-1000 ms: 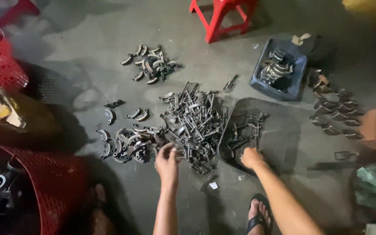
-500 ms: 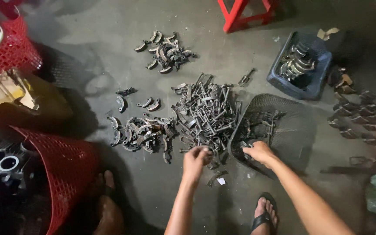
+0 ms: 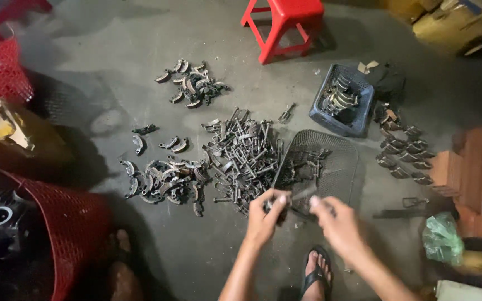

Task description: Sorting and inspecting metal motorcycle brake shoe components from a pile on the floor into a basket.

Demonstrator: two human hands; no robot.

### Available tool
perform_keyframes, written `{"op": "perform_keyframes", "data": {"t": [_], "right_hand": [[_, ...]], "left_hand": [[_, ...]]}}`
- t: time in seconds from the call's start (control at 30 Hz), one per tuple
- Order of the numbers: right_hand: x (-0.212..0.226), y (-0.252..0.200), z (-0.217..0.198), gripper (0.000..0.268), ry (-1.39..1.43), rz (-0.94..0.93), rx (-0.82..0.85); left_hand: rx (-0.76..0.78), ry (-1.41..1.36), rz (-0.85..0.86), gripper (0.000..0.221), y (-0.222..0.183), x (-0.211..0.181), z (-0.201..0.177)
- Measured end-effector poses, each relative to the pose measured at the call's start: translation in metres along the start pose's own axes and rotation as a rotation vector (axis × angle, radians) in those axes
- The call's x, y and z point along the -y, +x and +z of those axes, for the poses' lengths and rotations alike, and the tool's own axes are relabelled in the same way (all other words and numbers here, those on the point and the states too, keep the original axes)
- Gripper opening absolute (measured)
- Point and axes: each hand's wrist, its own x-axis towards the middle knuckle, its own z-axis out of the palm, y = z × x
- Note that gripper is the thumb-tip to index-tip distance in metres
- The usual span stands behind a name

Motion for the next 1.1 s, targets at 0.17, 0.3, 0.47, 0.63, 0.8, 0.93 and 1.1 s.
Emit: {"op": "perform_keyframes", "data": {"t": [0.17,0.3,0.47,0.63,0.8,0.93,1.1], "right_hand": [[0.026,0.019,-0.023,0.065,0.707,0.733,0.194],[0.022,0.024,-0.025,0.062,0.742,0.824,0.290],[0.029,0.028,-0.030,0.063,0.683,0.836,0.353],[0.027,0.026,-0.030,0.061,0.583,0.803,0.342],[0.020,0.026,-0.026,0.061,0.564,0.769,0.226],[0.001,0.031,-0.013,0.063,0.515,0.605,0.095],[-0.010,0.030,-0.004,0.059,0.433,0.401,-0.102]], "left_hand": [[0.094,0.549,0.564,0.015,-0.006,-0.033,-0.028],[0.160,0.607,0.697,0.008,-0.009,-0.056,-0.021],[0.148,0.735,0.777,0.013,-0.010,-0.070,0.001],[0.147,0.778,0.833,0.017,-0.012,-0.078,0.010],[0.127,0.700,0.779,0.014,-0.012,-0.066,0.018],[0.069,0.658,0.699,0.009,-0.011,-0.051,0.024],[0.006,0.543,0.370,0.016,-0.011,-0.044,0.028]]}}
